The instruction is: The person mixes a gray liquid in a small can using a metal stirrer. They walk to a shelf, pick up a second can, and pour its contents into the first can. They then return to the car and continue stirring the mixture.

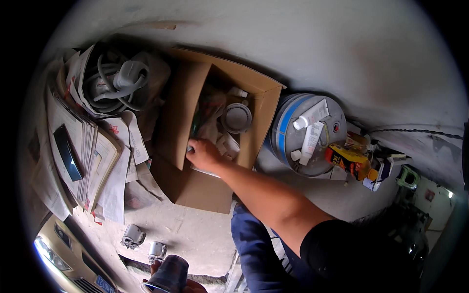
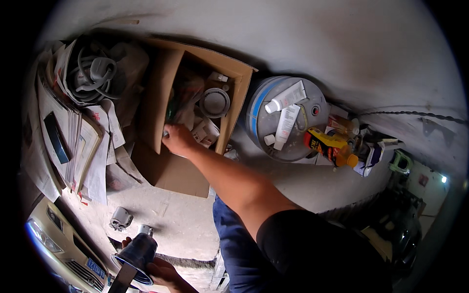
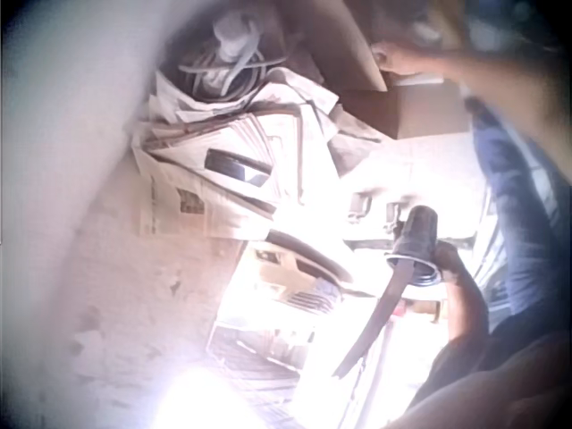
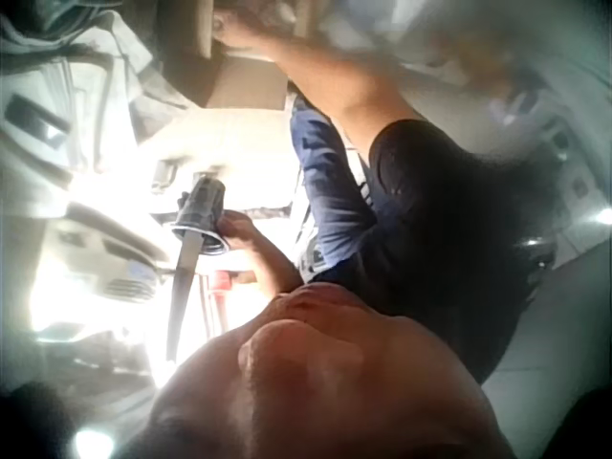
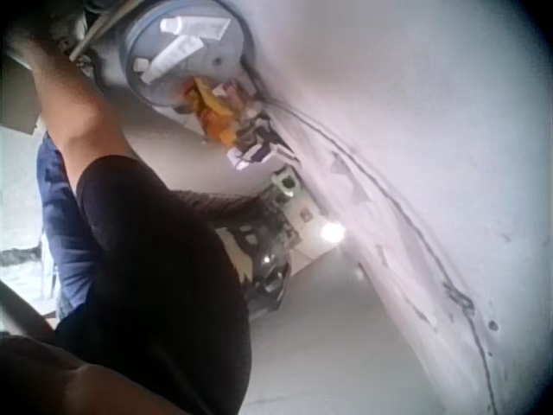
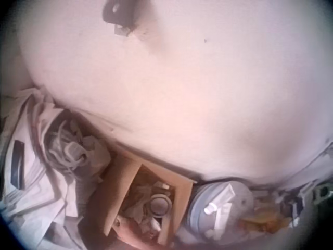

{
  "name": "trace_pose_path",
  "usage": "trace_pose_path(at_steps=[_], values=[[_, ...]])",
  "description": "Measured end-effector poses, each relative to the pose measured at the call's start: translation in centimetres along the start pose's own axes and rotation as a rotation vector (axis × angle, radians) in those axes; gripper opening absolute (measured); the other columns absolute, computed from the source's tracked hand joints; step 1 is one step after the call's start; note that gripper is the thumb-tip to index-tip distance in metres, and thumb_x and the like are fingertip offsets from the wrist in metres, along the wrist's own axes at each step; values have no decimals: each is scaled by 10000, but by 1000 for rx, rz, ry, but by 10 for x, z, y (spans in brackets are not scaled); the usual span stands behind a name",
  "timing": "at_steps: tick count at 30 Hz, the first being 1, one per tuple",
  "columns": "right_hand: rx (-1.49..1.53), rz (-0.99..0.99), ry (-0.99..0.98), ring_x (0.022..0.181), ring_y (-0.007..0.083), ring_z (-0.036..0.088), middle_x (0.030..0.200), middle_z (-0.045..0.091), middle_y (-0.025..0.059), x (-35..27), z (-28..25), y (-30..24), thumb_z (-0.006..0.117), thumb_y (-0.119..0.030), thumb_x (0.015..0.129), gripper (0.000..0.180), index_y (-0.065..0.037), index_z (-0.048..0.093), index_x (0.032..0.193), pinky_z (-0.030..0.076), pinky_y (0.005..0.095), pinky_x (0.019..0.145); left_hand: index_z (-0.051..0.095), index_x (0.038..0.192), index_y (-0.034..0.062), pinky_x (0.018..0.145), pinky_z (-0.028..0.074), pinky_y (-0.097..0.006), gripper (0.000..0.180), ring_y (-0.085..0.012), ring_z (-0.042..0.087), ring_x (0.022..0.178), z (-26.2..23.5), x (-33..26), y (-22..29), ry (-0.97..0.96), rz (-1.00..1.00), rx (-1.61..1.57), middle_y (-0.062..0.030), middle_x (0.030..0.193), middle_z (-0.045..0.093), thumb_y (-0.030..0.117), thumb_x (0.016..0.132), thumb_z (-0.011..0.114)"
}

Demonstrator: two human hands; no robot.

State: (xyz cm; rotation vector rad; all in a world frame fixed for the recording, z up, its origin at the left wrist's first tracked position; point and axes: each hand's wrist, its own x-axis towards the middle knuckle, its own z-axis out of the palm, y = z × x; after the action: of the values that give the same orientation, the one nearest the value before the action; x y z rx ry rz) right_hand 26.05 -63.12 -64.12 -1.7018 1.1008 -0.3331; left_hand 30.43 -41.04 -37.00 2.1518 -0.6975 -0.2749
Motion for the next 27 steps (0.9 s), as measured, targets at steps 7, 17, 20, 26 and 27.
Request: trace_pose_path(at_steps=[7, 17, 20, 26, 27], values=[[-41, 126, -25, 854, 392, 593, 901, 613, 224, -23, 10, -15, 538, -110, 751, 270, -18, 592, 999, 481, 453, 756, 328, 1320, -71, 1034, 315, -485, 736, -362, 450, 1196, 5, 4, 12, -38, 105, -8, -261, 1291, 438, 522, 903, 454], [-32, 59, -110, 886, 359, 614, 968, 616, 217, -51, 11, -40, 519, -146, 787, 309, -11, 572, 1059, 501, 436, 764, 343, 1308, -91, 1019, 330, -475, 754, -345, 455, 1185, -4, -3, 20, -72, 205, -90, -251, 1282, 446, 515, 882, 489], [-3, 45, -111, 959, 358, 592, 1058, 590, 221, -76, 9, -46, 506, -151, 800, 372, -4, 531, 1141, 488, 428, 811, 355, 1303, -73, 1027, 324, -466, 762, -337, 449, 1191, -10, -9, 31, -147, 156, -82, -235, 1282, 443, 526, 860, 516], [29, 161, -375, 993, 345, 578, 1072, 583, 197, -161, -28, -62, 520, -141, 794, 381, -33, 528, 1159, 465, 437, 837, 359, 1313, -22, 1024, 325, -467, 760, -323, 438, 1206, -28, -18, 32, -216, 189, -138, -192, 1286, 455, 512, 825, 589], [24, 168, -432, 957, 349, 590, 1018, 598, 197, -179, -39, -64, 526, -135, 788, 356, -34, 539, 1129, 467, 445, 813, 363, 1313, -16, 1025, 324, -467, 758, -322, 439, 1207, -34, -19, 41, -266, 148, -74, -187, 1286, 457, 517, 824, 589]])
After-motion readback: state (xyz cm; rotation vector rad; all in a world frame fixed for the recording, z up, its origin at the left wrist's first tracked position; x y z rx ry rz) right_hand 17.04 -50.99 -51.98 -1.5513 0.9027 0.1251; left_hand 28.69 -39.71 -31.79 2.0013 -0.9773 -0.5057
